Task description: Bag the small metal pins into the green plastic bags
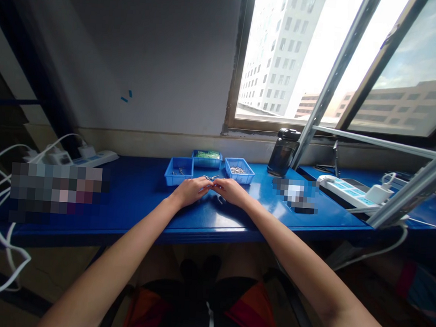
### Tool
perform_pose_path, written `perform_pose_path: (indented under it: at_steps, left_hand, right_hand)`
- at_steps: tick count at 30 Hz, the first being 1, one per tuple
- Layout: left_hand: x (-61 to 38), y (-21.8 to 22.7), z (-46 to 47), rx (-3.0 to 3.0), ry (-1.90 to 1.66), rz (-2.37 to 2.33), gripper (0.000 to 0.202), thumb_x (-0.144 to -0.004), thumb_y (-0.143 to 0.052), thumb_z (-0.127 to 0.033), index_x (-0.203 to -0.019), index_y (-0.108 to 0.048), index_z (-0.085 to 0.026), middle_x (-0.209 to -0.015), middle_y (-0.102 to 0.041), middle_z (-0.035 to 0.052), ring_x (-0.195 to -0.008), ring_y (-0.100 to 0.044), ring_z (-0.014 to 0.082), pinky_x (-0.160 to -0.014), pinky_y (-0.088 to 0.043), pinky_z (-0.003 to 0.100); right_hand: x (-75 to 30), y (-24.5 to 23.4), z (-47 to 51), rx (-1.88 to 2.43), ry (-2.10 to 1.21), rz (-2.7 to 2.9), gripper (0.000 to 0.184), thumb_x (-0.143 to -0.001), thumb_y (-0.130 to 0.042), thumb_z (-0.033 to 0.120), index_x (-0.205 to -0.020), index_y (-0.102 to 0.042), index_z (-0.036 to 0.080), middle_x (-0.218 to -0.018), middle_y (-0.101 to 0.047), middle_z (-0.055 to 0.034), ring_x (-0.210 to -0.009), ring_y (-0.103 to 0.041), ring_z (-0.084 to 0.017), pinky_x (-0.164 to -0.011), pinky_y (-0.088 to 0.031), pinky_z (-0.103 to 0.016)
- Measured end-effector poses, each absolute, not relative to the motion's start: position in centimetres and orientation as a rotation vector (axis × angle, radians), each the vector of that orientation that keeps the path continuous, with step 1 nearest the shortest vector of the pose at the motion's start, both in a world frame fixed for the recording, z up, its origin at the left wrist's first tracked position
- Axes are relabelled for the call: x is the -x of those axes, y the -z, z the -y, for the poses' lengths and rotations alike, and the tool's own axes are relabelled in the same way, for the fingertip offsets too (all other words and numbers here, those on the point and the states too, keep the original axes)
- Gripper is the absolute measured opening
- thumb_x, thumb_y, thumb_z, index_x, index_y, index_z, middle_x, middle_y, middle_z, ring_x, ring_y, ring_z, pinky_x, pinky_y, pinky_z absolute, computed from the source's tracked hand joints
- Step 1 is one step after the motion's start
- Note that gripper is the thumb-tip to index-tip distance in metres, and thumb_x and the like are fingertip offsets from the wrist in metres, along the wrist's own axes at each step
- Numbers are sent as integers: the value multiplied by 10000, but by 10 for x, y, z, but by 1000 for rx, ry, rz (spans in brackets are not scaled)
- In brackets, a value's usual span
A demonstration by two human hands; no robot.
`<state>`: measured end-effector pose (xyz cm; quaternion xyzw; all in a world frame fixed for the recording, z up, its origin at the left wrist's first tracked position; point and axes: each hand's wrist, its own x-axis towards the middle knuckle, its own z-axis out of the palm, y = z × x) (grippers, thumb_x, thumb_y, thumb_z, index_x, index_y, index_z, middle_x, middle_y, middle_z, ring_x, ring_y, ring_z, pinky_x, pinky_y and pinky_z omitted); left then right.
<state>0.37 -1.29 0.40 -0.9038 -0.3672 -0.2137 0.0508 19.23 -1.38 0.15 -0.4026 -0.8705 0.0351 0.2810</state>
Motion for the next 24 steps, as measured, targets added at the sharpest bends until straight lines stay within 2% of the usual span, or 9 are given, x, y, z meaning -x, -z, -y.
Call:
perform_pose_path:
  at_steps: [4, 9, 14, 24]
  left_hand:
    - [-6, -7, 17, 2731, 706, 1170, 213, -854, -398, -278, -966, -564, -205, -921, -618, 31, -744, -606, 149, -662, -445, 235]
    - [-6, -6, 16, 2685, 666, 1273, 162, -833, -420, -279, -917, -534, -200, -759, -631, 13, -664, -610, 169, -607, -434, 246]
    - [-4, -6, 15, 2721, 613, 1237, 179, -843, -405, -278, -921, -549, -205, -853, -642, 27, -752, -623, 180, -646, -442, 247]
    - [-4, -5, 13, 2713, 616, 1249, 247, -863, -386, -328, -973, -574, -209, -940, -647, 40, -815, -622, 191, -686, -450, 258]
  right_hand:
    - [-191, -5, 17, 1126, -112, 2334, 178, -841, -519, 288, -805, -638, 161, -686, -615, -17, -592, -500, -80, -566, -318, -180]
    - [-191, -6, 17, 1147, -113, 2301, 145, -822, -536, 263, -877, -636, 174, -681, -617, -12, -580, -503, -80, -568, -335, -181]
    - [-191, -5, 17, 1115, -106, 2279, 188, -837, -521, 315, -905, -624, 173, -673, -608, -13, -578, -510, -82, -572, -346, -186]
    - [-195, -1, 12, 1082, -73, 2313, 182, -841, -498, 279, -824, -632, 158, -628, -587, -2, -526, -438, -65, -537, -303, -178]
